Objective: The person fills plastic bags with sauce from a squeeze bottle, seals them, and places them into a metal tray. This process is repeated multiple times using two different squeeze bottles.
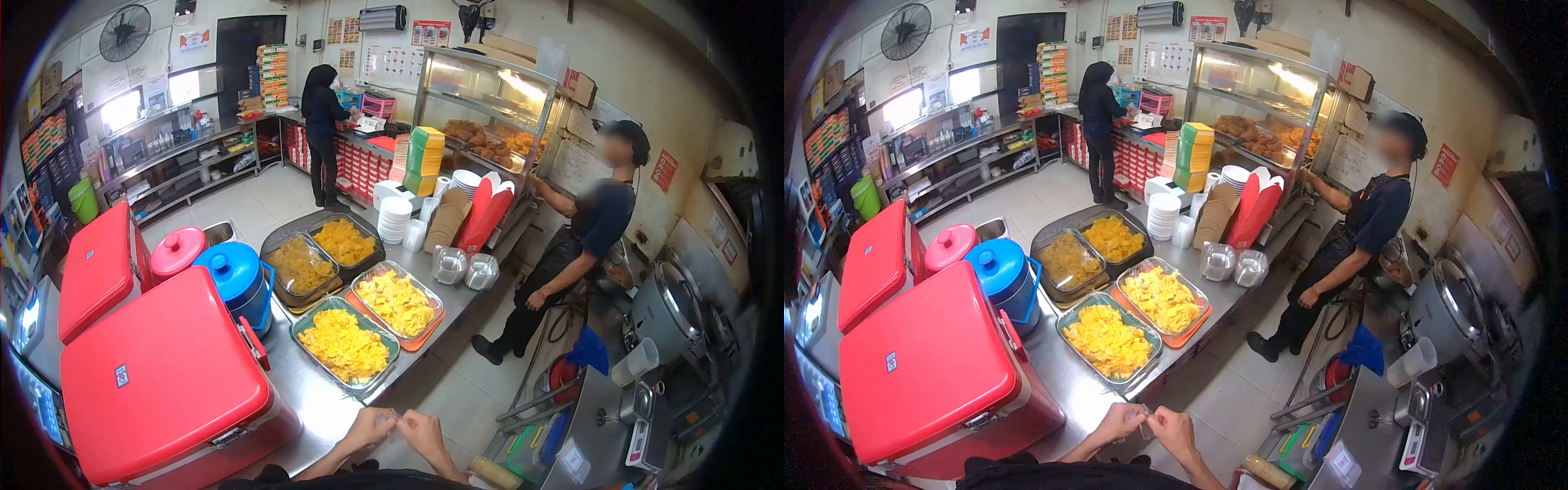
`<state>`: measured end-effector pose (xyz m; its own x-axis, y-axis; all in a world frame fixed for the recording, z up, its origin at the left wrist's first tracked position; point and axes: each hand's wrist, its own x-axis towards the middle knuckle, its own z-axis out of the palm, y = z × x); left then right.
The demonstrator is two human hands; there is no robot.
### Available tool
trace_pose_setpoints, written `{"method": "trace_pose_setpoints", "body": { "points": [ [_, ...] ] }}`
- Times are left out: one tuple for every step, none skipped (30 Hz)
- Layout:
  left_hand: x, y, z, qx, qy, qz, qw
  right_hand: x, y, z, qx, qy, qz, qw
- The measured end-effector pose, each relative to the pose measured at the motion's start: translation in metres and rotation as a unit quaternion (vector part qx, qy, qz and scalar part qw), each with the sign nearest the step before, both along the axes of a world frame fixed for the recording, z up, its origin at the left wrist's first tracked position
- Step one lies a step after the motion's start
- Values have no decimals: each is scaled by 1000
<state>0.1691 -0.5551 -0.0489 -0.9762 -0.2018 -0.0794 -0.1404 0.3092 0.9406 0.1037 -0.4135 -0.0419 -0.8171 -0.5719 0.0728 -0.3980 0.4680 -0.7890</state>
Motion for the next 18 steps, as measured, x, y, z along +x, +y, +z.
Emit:
{"method": "trace_pose_setpoints", "body": {
  "points": [
    [-2,1,-7,0,-2,4,1000,0,1,1,0,-1,-2,1000],
    [-4,1,-14,1,-3,8,1000,0,2,4,-2,-12,3,1000],
    [-6,1,-20,1,-4,7,1000,-1,4,7,-4,-23,7,1000],
    [-8,0,-26,24,39,-3,999,-2,6,11,-3,-24,6,1000],
    [-7,1,-22,47,82,-12,995,-4,9,16,11,-18,31,999],
    [-6,1,-18,48,81,-12,996,-5,10,19,25,-10,55,998],
    [-5,-2,-13,59,47,-37,996,-5,10,20,26,-12,55,998],
    [-5,-4,-7,70,16,-62,995,-5,10,22,16,7,70,997],
    [-4,-5,-7,71,15,-62,995,-4,10,22,5,24,84,996],
    [-3,-7,-6,110,-9,-73,991,-2,10,24,5,25,84,996],
    [-3,-8,-5,149,-33,-85,985,0,10,26,29,29,101,994],
    [-2,-9,-2,148,-29,-84,985,-1,9,27,52,36,118,991],
    [0,-9,2,136,-40,-93,986,-3,9,28,52,40,119,991],
    [2,-10,4,124,-53,-100,986,-3,10,26,74,35,143,986],
    [4,-10,-2,125,-51,-99,986,-2,11,24,96,28,167,981],
    [4,-10,-12,105,3,-119,987,-2,12,22,97,29,169,980],
    [4,-10,-14,84,56,-138,985,-2,13,19,90,26,177,980],
    [4,-10,-15,84,56,-137,985,-2,14,16,84,21,185,979]
  ]
}}
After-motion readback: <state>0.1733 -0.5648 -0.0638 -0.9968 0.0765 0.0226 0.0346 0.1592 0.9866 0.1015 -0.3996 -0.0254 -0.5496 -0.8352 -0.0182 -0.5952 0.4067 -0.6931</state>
